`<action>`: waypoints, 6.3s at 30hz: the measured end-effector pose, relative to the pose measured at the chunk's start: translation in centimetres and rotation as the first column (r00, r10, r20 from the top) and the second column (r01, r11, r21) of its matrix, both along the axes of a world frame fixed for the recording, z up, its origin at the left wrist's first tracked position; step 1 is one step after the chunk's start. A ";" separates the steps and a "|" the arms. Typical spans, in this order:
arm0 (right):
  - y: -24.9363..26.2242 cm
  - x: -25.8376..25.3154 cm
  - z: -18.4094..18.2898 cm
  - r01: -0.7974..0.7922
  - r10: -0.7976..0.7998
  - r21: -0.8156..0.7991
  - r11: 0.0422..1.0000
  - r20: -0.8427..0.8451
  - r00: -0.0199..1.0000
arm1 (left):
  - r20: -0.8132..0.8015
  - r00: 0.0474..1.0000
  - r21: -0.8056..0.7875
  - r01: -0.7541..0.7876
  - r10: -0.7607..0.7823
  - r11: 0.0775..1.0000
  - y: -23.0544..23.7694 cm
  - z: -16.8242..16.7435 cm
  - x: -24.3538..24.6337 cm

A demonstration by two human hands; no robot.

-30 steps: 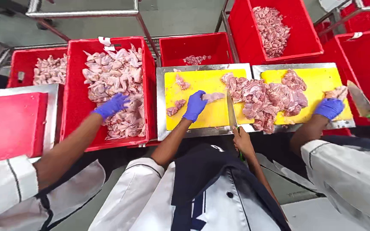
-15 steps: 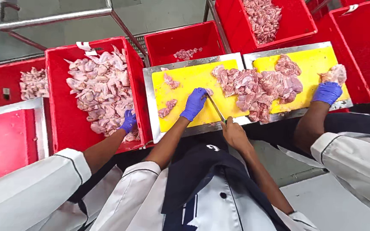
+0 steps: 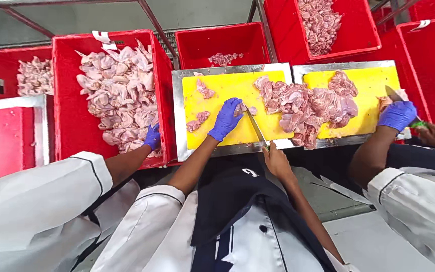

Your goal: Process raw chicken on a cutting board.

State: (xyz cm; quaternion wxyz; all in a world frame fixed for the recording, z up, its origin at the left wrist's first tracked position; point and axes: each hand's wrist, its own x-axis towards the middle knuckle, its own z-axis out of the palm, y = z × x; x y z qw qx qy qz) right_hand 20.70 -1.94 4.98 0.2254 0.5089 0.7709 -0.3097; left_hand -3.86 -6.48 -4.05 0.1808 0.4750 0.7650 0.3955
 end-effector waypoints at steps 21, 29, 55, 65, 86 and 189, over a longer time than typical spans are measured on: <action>0.1 -0.9 0.9 -0.093 0.095 -0.035 0.995 0.047 0.994 | 0.059 0.997 -0.080 -0.038 0.043 0.996 -1.7 0.5 -1.0; -0.3 -8.1 0.7 -0.166 0.165 -0.050 0.985 -0.021 0.986 | 0.026 0.999 -0.090 0.043 -0.041 0.995 -2.8 0.7 -1.9; -0.4 8.9 -1.5 0.223 -0.248 -0.143 0.964 -0.199 0.948 | -0.064 0.998 -0.462 -0.049 0.022 0.886 7.4 3.6 6.2; 1.9 11.7 -2.5 0.144 -0.195 -0.254 0.956 -0.187 0.963 | 0.482 0.549 -0.402 0.831 -0.683 0.384 10.0 10.7 6.4; 7.0 11.2 -3.6 -0.135 0.096 -0.145 0.980 -0.247 0.964 | -0.357 0.891 -0.268 -0.385 0.280 0.883 -9.2 1.4 -2.4; 2.6 2.3 -0.9 0.056 -0.083 -0.092 0.994 -0.330 0.940 | -0.102 0.987 -0.206 0.098 -0.121 0.974 2.2 1.5 0.8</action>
